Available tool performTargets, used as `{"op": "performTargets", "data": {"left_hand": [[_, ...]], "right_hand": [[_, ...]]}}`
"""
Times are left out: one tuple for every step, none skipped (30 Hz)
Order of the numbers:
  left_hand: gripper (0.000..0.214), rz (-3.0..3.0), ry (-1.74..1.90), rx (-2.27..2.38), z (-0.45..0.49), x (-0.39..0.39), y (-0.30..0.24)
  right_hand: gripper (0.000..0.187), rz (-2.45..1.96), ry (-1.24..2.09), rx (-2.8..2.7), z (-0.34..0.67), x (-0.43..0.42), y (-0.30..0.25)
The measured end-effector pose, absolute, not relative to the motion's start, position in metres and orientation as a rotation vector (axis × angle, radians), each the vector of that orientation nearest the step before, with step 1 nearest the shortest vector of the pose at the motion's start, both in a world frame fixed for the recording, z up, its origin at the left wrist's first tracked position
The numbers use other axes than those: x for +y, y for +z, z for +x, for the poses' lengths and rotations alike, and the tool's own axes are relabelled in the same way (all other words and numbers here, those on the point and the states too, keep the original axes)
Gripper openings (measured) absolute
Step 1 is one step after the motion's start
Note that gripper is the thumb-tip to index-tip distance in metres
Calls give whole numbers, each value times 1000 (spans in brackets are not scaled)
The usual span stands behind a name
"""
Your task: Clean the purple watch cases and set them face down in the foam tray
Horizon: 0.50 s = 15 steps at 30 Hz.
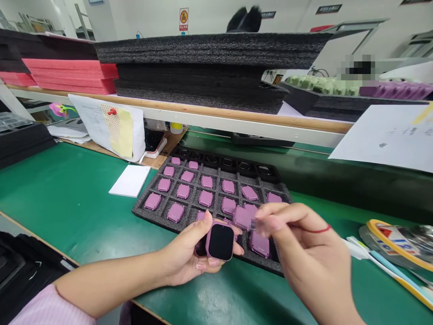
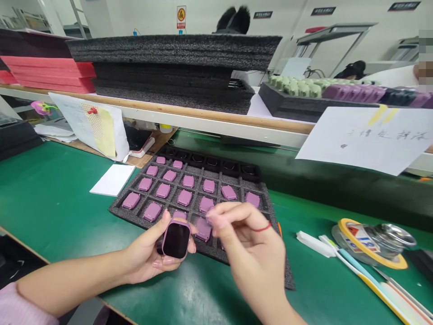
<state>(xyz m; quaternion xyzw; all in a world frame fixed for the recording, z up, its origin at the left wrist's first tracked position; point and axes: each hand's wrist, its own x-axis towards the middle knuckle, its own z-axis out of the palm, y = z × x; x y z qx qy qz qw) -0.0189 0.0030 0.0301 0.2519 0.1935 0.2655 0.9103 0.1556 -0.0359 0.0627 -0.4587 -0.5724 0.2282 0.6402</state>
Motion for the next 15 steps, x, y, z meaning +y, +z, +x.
{"op": "performTargets", "data": {"left_hand": [[53,519,550,394,-19,3,30],[54,518,552,389,-20,3,31],[54,519,551,384,-20,2,31],[55,521,548,379,-21,2,31],[55,521,546,376,-21,2,31],[55,522,545,374,-21,2,32],[55,524,545,374,-21,2,32],[55,527,545,372,-20,2,32],[55,530,545,369,-20,2,33],[55,531,546,365,-20,3,33],[54,534,545,358,-19,3,33],[54,536,543,351,-19,3,33],[55,536,543,350,-19,3,33],[55,537,542,353,-19,3,33],[56,538,543,360,-19,3,33]], "right_hand": [[23,-1033,565,-1218,158,-36,63],[24,-1024,597,-1156,159,-36,62],[23,-1021,612,-1124,161,-36,62],[19,-1018,609,-1113,161,-36,61],[14,-1012,590,-1119,161,-36,61],[9,-1007,569,-1135,161,-37,61],[13,-1005,547,-1159,161,-37,61],[17,-1010,520,-1192,160,-37,62],[17,-1023,493,-1235,161,-38,63],[15,-1042,454,-1279,161,-39,64],[11,-1064,397,-1325,163,-40,64],[11,-1085,319,-1369,164,-41,65],[13,-1094,220,-1417,167,-42,65],[17,-1096,116,-1474,169,-43,64],[22,-1091,19,-1542,171,-44,63]]}}
